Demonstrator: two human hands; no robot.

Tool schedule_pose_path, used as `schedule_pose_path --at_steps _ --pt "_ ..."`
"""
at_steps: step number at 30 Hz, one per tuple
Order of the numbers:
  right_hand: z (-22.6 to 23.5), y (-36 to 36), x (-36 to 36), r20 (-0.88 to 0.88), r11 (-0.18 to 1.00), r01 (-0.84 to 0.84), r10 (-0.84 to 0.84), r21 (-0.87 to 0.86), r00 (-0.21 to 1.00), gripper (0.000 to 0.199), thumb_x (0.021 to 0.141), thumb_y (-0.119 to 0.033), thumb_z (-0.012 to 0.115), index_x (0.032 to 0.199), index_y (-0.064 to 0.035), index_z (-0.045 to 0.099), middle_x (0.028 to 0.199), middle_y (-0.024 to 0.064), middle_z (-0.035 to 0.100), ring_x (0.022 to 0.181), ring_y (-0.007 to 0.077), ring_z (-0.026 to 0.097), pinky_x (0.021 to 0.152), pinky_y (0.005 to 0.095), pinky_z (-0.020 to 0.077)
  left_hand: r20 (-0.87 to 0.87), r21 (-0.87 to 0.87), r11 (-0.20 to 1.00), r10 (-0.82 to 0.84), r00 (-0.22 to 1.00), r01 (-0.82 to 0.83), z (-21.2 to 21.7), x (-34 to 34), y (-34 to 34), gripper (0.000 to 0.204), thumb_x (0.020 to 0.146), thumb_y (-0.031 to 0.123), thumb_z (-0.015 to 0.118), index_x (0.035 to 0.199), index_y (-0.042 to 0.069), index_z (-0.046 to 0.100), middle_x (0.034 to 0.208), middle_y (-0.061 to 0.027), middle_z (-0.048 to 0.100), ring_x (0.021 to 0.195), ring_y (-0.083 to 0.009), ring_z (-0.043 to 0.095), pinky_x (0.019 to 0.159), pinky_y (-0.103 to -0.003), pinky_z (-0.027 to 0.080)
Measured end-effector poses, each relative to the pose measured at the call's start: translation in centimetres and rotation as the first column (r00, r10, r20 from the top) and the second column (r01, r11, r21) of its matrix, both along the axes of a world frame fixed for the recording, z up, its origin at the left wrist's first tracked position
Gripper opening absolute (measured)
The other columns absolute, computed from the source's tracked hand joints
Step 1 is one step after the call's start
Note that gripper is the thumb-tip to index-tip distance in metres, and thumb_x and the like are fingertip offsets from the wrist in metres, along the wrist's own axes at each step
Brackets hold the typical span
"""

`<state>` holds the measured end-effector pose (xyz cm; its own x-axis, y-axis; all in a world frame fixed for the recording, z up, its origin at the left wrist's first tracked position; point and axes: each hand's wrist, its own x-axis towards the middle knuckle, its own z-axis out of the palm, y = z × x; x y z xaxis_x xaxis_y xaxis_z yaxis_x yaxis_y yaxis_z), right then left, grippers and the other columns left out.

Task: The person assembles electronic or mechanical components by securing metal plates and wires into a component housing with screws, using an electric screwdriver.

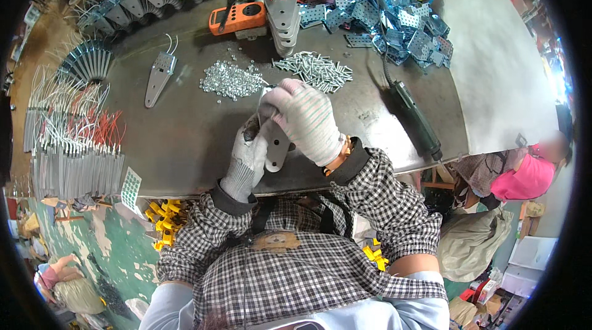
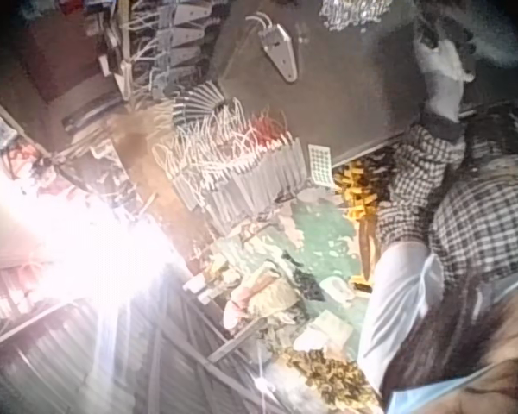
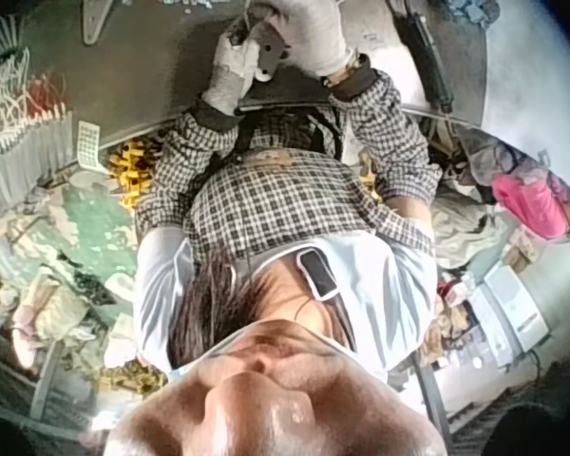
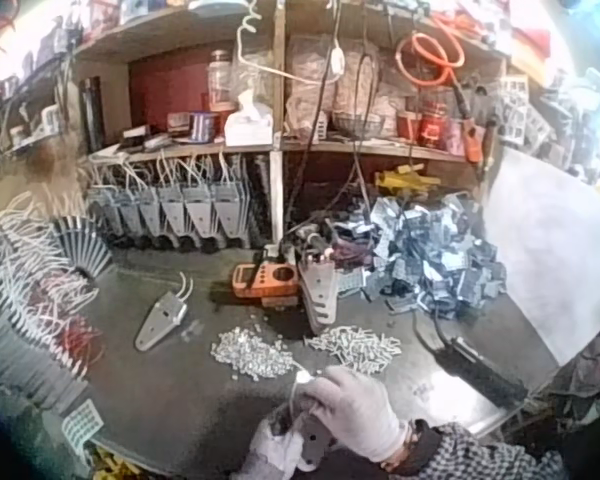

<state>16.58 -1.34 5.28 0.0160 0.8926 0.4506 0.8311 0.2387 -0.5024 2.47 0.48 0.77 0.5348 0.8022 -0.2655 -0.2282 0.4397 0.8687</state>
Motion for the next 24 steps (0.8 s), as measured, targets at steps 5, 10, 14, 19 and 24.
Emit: schedule_pose_path --at_steps 5,10,14,19,24 --pt "-0.2 -1.0 1.6 0.242 0.983 -0.071 0.028 0.168 0.970 0.042 0.068 -0.013 0.070 0.110 -0.0130 0.063 0.109 0.0086 0.059 0.101 0.0295 0.058 0.083 0.0405 0.0488 0.392 0.081 0.971 -0.237 0.889 0.223 2.0 0.2 0.6 0.026 0.096 0.011 0.048 0.118 0.000 0.056 0.108 -0.0055 0.062 0.098 -0.0155 0.062 0.087 -0.029 0.049" --pt "-1.2 -4.1 4.0 -0.111 0.995 0.098 -0.101 -0.026 0.989 0.071 0.073 0.005 0.063 0.139 -0.0112 0.045 0.139 0.0210 0.043 0.124 0.0390 0.048 0.099 0.0430 0.0445 -0.027 0.273 0.888 -0.378 0.925 0.371 1.5 3.8 2.7 0.033 0.096 0.037 0.061 0.101 0.004 0.063 0.093 -0.0015 0.059 0.076 -0.0097 0.051 0.069 -0.025 0.044" --pt "-1.3 -7.3 9.2 -0.920 0.973 0.232 -0.071 0.022 0.385 0.081 0.080 0.014 0.042 0.154 -0.0118 0.018 0.146 0.0181 0.040 0.122 0.0263 0.054 0.095 0.0351 0.0492 -0.526 0.655 0.610 -0.056 0.849 0.446 4.2 14.6 6.4 0.019 0.092 0.017 0.063 0.103 0.002 0.066 0.073 -0.0069 0.064 0.066 -0.0101 0.058 0.062 -0.027 0.046" --pt "1.4 -8.5 10.0 -0.984 0.949 0.286 0.092 0.133 0.151 0.079 0.083 0.002 0.052 0.153 -0.0138 0.019 0.137 0.0183 0.048 0.106 0.0346 0.063 0.084 0.0371 0.0551 -0.873 0.475 0.558 0.203 0.443 0.681 -0.3 26.0 11.8 0.043 0.085 0.040 0.061 0.122 0.018 0.062 0.106 -0.0129 0.070 0.099 -0.0323 0.066 0.088 -0.043 0.053" --pt "0.6 -11.0 12.9 -0.998 0.934 0.356 0.001 0.023 0.063 0.078 0.081 0.001 0.055 0.151 -0.0111 0.023 0.127 0.0187 0.055 0.103 0.0346 0.064 0.080 0.0370 0.0564 -0.412 0.823 0.479 0.134 0.901 0.305 1.8 21.9 9.8 0.038 0.092 0.039 0.059 0.088 0.002 0.066 0.077 -0.0152 0.065 0.070 -0.0289 0.064 0.065 -0.034 0.048"
